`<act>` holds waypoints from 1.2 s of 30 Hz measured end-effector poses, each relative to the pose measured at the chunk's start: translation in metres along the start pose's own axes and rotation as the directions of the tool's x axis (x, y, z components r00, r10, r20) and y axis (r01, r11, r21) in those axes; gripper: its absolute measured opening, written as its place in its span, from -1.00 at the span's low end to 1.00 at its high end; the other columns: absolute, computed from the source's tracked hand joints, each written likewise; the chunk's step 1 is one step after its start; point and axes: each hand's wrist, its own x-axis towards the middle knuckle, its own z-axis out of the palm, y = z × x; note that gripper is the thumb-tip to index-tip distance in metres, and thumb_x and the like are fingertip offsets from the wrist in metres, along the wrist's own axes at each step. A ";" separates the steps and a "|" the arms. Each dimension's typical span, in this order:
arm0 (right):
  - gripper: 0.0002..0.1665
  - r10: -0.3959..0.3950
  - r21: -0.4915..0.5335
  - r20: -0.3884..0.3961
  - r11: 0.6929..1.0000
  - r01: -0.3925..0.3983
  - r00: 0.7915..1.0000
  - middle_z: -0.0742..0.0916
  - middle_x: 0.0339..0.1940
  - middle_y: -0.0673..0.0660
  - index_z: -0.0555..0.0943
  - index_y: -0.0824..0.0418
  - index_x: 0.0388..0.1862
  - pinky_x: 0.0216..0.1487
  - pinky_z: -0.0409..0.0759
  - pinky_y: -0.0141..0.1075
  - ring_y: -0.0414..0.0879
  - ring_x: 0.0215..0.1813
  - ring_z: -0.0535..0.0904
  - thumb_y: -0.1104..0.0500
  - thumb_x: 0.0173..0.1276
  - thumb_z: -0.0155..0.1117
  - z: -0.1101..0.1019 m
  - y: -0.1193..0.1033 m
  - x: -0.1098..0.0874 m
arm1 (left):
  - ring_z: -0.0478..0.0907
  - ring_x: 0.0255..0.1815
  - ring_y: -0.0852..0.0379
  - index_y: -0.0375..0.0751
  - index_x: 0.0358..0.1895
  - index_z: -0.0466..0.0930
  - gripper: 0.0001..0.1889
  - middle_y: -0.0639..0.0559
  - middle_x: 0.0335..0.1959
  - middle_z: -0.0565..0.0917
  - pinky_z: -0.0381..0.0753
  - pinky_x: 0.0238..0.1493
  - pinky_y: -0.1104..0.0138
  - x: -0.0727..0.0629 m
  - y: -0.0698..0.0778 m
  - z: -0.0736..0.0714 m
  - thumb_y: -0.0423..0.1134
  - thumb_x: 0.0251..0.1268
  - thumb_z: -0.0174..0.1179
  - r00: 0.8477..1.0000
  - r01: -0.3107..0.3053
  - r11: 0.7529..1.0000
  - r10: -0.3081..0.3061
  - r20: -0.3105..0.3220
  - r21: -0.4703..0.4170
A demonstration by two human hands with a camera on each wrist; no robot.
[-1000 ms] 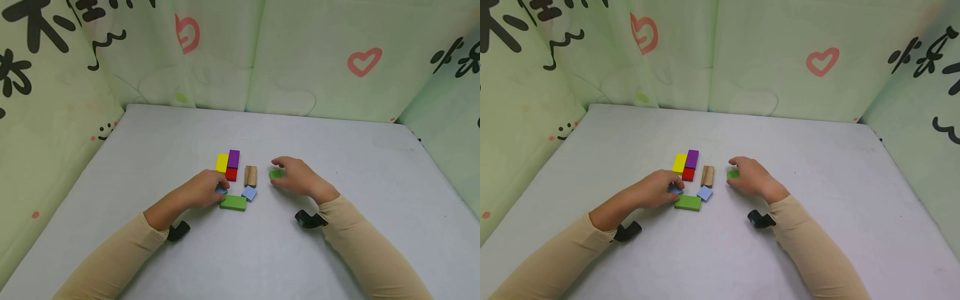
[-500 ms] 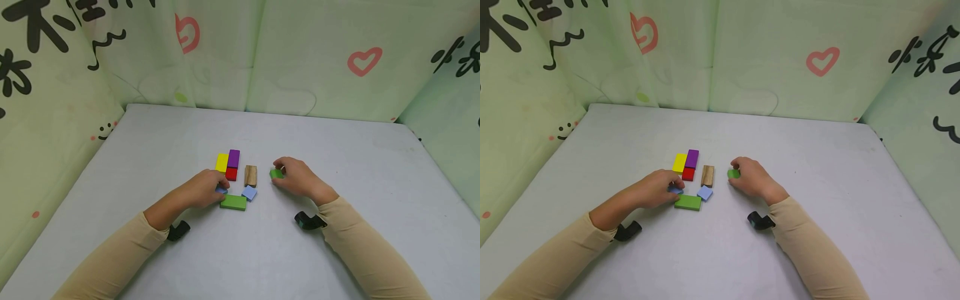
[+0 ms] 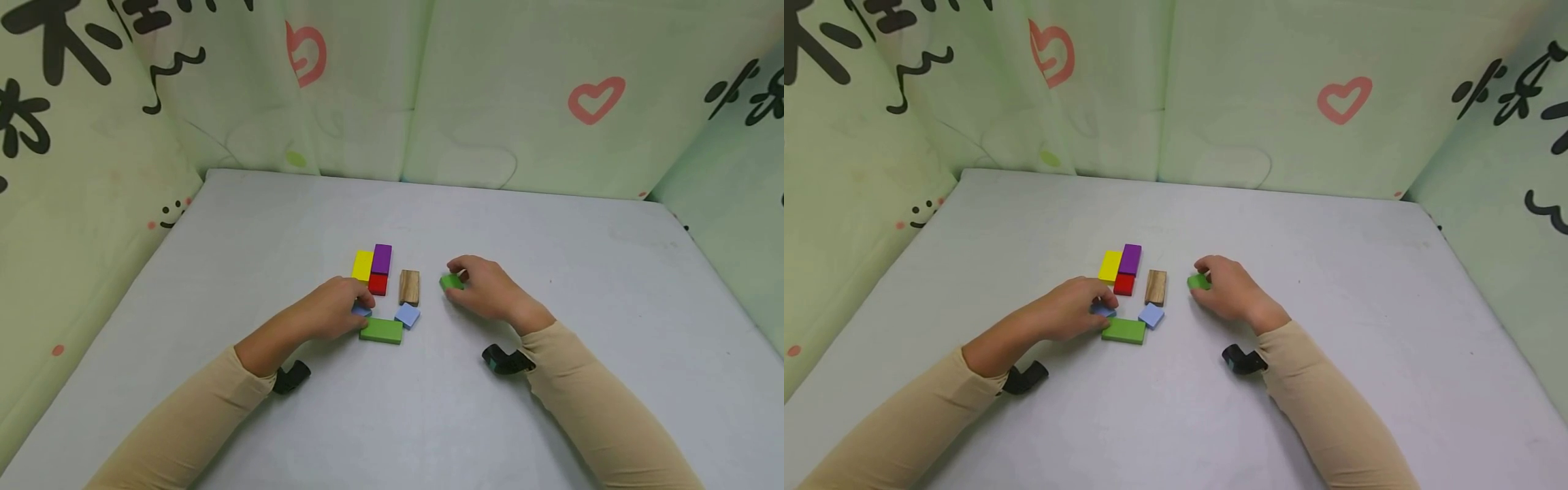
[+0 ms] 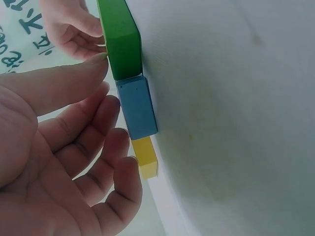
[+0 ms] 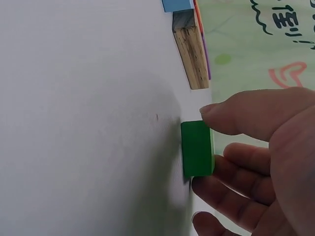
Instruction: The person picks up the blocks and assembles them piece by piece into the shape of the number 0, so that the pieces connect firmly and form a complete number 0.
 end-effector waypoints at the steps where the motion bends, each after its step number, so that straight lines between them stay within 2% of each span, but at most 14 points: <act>1: -0.47 -0.003 -0.001 0.000 1.000 0.003 1.000 0.65 0.08 0.33 0.50 0.48 0.22 0.10 0.53 0.03 0.17 0.07 0.59 0.19 0.37 0.26 0.000 0.000 0.001 | 0.50 0.08 -0.01 -0.28 0.08 0.66 -0.68 -0.01 -0.03 0.67 0.54 0.18 0.19 0.000 0.000 0.000 -0.32 0.27 0.37 1.000 0.001 1.000 -0.001 0.000 -0.001; 10: -0.50 0.008 -0.020 -0.004 1.000 -0.008 1.000 0.65 0.08 0.34 0.50 0.47 0.21 0.13 0.53 0.02 0.19 0.10 0.58 0.21 0.38 0.25 0.001 -0.005 0.008 | 0.51 0.07 0.01 -0.28 0.08 0.66 -0.67 -0.01 -0.03 0.67 0.55 0.17 0.20 0.000 -0.001 0.001 -0.32 0.27 0.37 1.000 0.005 1.000 -0.005 0.000 -0.008; 23: -0.48 0.018 0.007 -0.005 1.000 -0.018 1.000 0.65 0.11 0.35 0.49 0.46 0.25 0.17 0.52 0.00 0.19 0.13 0.58 0.22 0.40 0.25 0.003 -0.008 0.024 | 0.50 0.08 0.01 -0.28 0.09 0.66 -0.67 -0.01 -0.02 0.67 0.56 0.15 0.22 0.001 -0.002 0.002 -0.31 0.27 0.37 1.000 0.011 1.000 -0.011 0.004 -0.008; 36: -0.45 0.077 0.014 0.006 0.997 -0.077 0.997 0.61 0.21 0.34 0.46 0.44 0.30 0.21 0.49 0.01 0.18 0.19 0.56 0.17 0.43 0.22 0.001 -0.010 0.031 | 0.50 0.04 0.02 -0.28 0.09 0.66 -0.68 0.00 -0.04 0.67 0.57 0.13 0.24 0.001 -0.002 0.000 -0.32 0.28 0.37 1.000 0.009 1.000 -0.009 0.011 -0.009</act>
